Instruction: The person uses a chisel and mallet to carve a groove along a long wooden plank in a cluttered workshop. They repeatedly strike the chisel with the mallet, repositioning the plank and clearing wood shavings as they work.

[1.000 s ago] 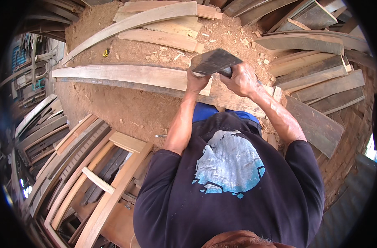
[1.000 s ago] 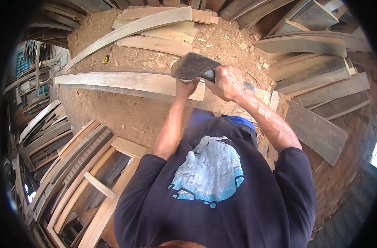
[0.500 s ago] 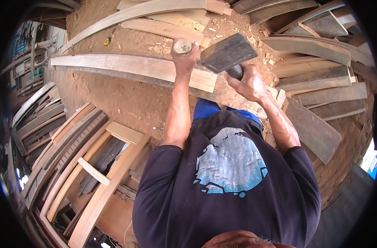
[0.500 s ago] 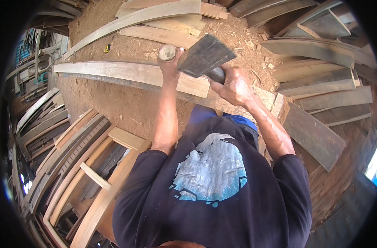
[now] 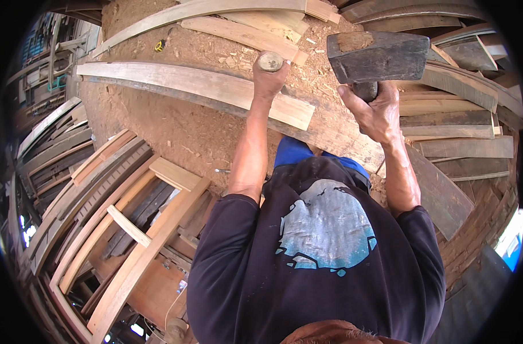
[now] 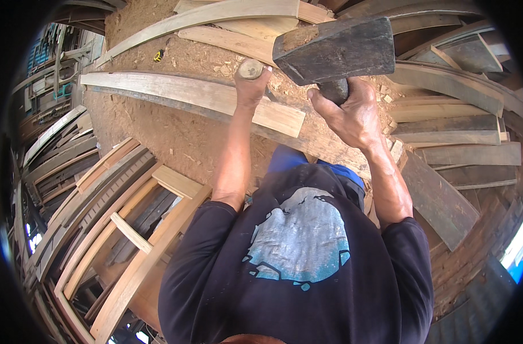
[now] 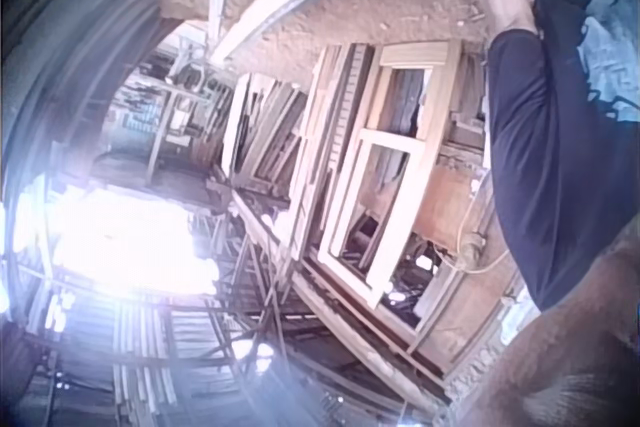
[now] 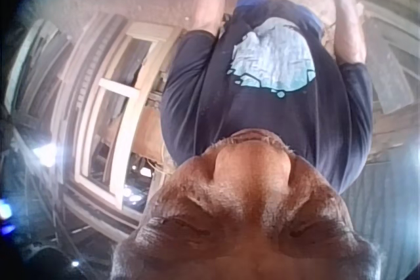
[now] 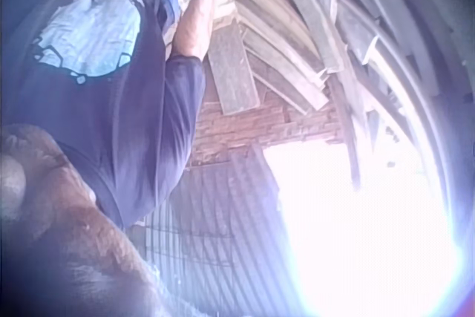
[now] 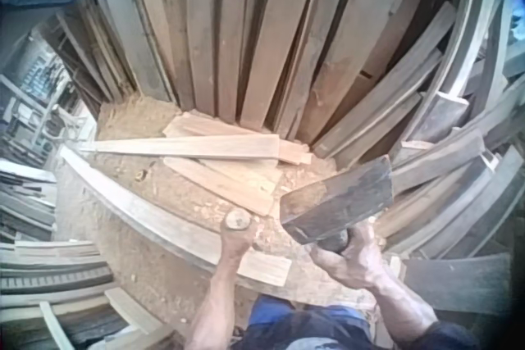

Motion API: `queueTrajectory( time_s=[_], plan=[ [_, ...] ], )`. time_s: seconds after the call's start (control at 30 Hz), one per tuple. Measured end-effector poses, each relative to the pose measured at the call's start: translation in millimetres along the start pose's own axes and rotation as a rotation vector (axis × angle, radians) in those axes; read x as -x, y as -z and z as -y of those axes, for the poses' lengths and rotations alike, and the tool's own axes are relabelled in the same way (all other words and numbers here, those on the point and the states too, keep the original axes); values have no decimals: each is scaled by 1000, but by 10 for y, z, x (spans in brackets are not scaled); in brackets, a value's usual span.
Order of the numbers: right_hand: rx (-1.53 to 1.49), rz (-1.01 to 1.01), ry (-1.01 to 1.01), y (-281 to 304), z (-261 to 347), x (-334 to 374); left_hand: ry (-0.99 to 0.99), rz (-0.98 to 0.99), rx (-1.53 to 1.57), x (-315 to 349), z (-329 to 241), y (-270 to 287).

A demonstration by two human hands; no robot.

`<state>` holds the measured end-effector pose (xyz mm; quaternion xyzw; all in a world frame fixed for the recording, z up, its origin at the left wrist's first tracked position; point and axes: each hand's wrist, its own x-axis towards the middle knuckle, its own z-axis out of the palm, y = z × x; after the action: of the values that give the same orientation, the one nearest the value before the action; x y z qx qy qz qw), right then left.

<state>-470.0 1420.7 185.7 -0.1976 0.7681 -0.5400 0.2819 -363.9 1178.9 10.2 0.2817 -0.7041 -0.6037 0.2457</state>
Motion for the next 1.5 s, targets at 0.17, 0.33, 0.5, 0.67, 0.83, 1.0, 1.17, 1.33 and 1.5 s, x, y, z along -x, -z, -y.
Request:
queueTrajectory(
  time_s=[0.17, 0.33, 0.5, 0.67, 0.83, 1.0, 1.17, 1.33, 1.5],
  plan=[
    [7, 14, -19, 30, 42, -10, 25, 21, -7, -14, 80, 10],
    [-39, -41, 27, 47, 34, 0, 123, 76, -38, -10, 116, 35],
    [1, -71, 57, 155, 137, -44, 40, 123, -56, 52, -6, -90],
    [23, -138, 181, 48, 168, -237, 40, 96, -27, 54, -42, -155],
    [573, 169, -34, -299, -207, -570, -7, 92, -90, 100, -182, -205],
    [753, 250, 57, -279, -185, -621, 46, 136, -230, 208, -45, -175],
    [373, 108, 90, -383, -201, -546, -7, 157, -159, 221, 19, -135],
    [717, 283, 150, -412, -657, -480, 25, 166, -196, 383, -170, -171],
    [375, 270, -99, -329, -342, -354, -10, -68, -169, 270, 217, -148]
  ],
)
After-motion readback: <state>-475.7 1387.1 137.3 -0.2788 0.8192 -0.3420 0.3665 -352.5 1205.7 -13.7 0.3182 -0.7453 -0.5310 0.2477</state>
